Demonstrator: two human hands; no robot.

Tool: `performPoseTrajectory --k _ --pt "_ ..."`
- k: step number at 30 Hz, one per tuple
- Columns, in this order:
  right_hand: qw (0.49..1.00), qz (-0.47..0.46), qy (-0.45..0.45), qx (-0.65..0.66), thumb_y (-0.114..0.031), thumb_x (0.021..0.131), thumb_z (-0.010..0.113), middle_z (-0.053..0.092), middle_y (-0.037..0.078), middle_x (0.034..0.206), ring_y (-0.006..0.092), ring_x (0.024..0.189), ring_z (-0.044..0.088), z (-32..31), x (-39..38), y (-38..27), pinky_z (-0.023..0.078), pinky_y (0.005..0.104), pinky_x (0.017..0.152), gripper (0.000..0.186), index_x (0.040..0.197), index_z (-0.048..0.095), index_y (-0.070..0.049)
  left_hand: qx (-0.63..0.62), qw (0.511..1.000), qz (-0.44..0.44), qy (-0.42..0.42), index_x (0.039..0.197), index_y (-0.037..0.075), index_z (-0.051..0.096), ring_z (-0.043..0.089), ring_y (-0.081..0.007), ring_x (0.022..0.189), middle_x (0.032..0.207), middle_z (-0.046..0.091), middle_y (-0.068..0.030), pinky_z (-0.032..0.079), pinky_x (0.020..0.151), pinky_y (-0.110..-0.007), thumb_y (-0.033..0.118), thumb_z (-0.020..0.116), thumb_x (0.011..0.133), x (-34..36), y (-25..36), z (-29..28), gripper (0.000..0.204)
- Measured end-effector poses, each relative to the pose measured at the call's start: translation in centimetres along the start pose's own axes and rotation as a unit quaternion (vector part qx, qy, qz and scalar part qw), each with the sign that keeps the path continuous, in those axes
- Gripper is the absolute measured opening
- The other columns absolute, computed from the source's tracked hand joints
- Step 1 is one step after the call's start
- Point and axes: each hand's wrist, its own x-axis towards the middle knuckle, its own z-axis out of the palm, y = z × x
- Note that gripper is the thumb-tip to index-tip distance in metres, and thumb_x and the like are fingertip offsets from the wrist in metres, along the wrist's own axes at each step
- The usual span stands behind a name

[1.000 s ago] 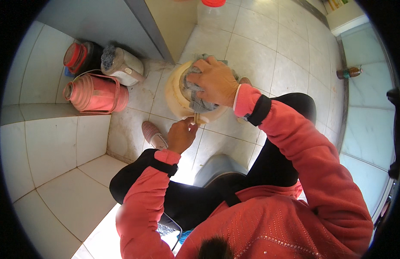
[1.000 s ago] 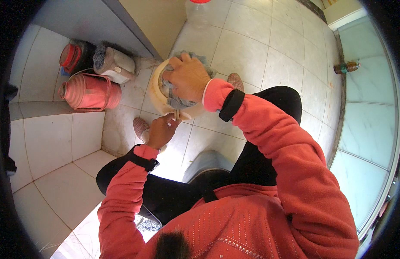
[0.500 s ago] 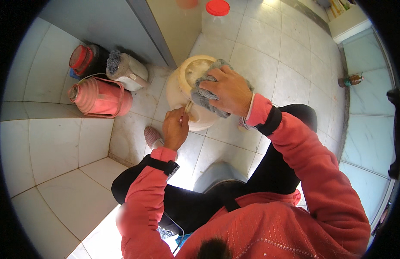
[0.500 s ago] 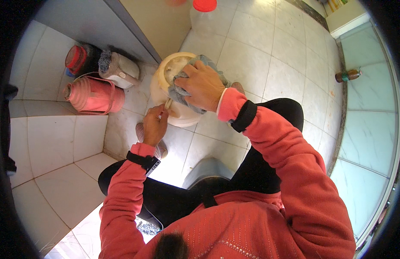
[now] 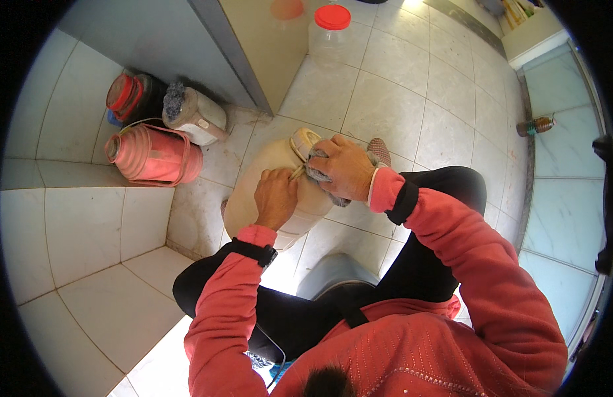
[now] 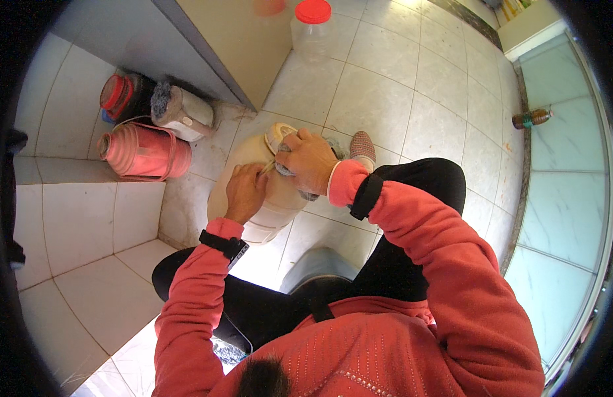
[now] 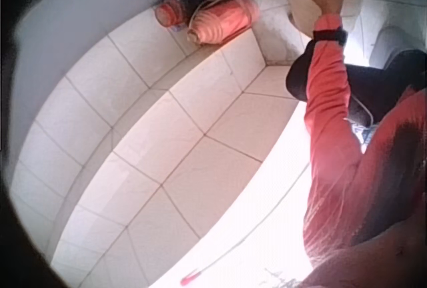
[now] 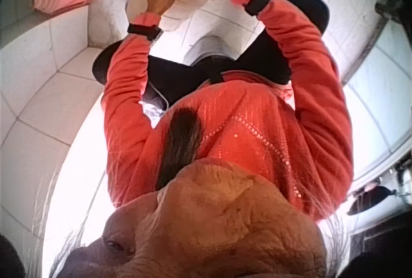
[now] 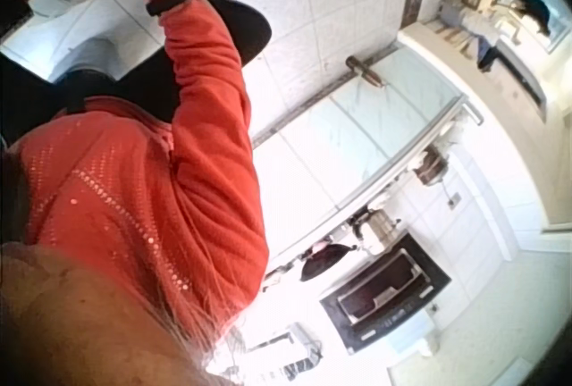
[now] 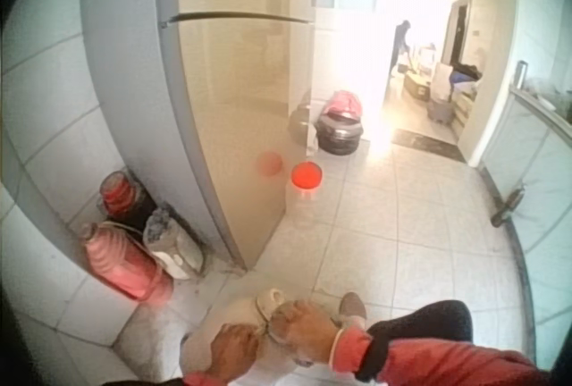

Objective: The person sits on the floor and cleans a large beige plastic container and its lid using a grey cloth. They wipe the inside and outside of the container and the lid, then place the lid back on the container.

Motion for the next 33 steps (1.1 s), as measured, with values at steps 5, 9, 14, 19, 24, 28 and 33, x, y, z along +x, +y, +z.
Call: performPoseTrajectory --k 5,9,14,19,24,28,33 --pt "0.998 0.032 -0.060 -0.003 -0.022 0.062 0.074 0.057 0.010 0.100 0.0324 0.095 0.053 0.8 -1.4 -0.2 0.050 0.0405 0.075 0.035 0.096 0.068 -0.014 -0.003 1.000 0.012 0.014 0.088 0.006 0.063 0.054 -0.0324 0.089 0.090 0.063 -0.0116 0.045 0.077 -0.042 0.017 0.063 0.081 0.1 -0.1 0.6 0.012" --pt "0.990 0.039 -0.131 -0.027 -0.022 0.063 0.074 0.059 0.011 0.100 0.0346 0.095 0.056 1.8 -2.9 -0.5 0.051 0.0421 0.074 0.034 0.096 0.068 -0.013 -0.005 1.000 0.018 0.006 0.088 0.006 0.063 0.054 -0.0323 0.089 0.089 0.063 -0.0115 0.045 0.077 -0.042 0.017 0.063 0.082 0.5 0.2 1.3 0.013" --pt "0.967 0.099 -0.232 0.046 -0.023 0.066 0.070 0.061 0.013 0.097 0.0349 0.093 0.059 1.9 -3.6 0.7 0.051 0.0447 0.072 0.034 0.098 0.067 -0.013 0.020 1.000 0.004 -0.012 0.091 0.006 0.063 0.054 -0.0322 0.090 0.091 0.063 -0.0114 0.044 0.078 -0.042 0.018 0.062 0.083 1.0 -0.3 1.8 0.015" --pt "0.979 0.155 -0.109 0.077 -0.023 0.068 0.067 0.061 0.014 0.097 0.0344 0.095 0.059 1.0 -2.0 1.9 0.051 0.0457 0.073 0.035 0.102 0.066 -0.013 0.030 0.999 0.011 -0.009 0.093 0.006 0.063 0.054 -0.0324 0.091 0.092 0.063 -0.0113 0.044 0.079 -0.042 0.018 0.062 0.082 1.5 -0.9 2.5 0.016" --pt "0.984 0.169 -0.035 0.048 -0.023 0.069 0.067 0.061 0.014 0.096 0.0342 0.096 0.059 3.8 -0.4 2.3 0.050 0.0443 0.075 0.040 0.107 0.064 -0.013 0.022 0.999 0.038 -0.016 0.095 0.006 0.063 0.054 -0.0325 0.091 0.093 0.063 -0.0118 0.045 0.080 -0.041 0.015 0.062 0.081 1.7 -0.9 4.5 0.017" --pt "0.963 0.253 -0.076 0.046 -0.023 0.066 0.067 0.063 0.014 0.095 0.0336 0.094 0.061 6.4 -1.6 3.3 0.051 0.0438 0.075 0.037 0.102 0.066 -0.013 0.009 0.997 0.074 -0.021 0.092 0.007 0.064 0.053 -0.0307 0.093 0.093 0.062 -0.0102 0.043 0.081 -0.041 0.014 0.063 0.080 1.6 -0.8 6.7 0.014" --pt "0.922 0.323 -0.193 0.089 -0.030 0.066 0.066 0.067 0.018 0.087 0.0355 0.083 0.065 7.1 -5.0 4.7 0.052 0.0432 0.075 0.037 0.098 0.069 -0.011 0.012 0.992 0.127 -0.009 0.091 0.007 0.062 0.051 -0.0290 0.094 0.094 0.059 -0.0082 0.041 0.081 -0.040 0.014 0.064 0.079 0.8 -0.1 9.3 0.014"
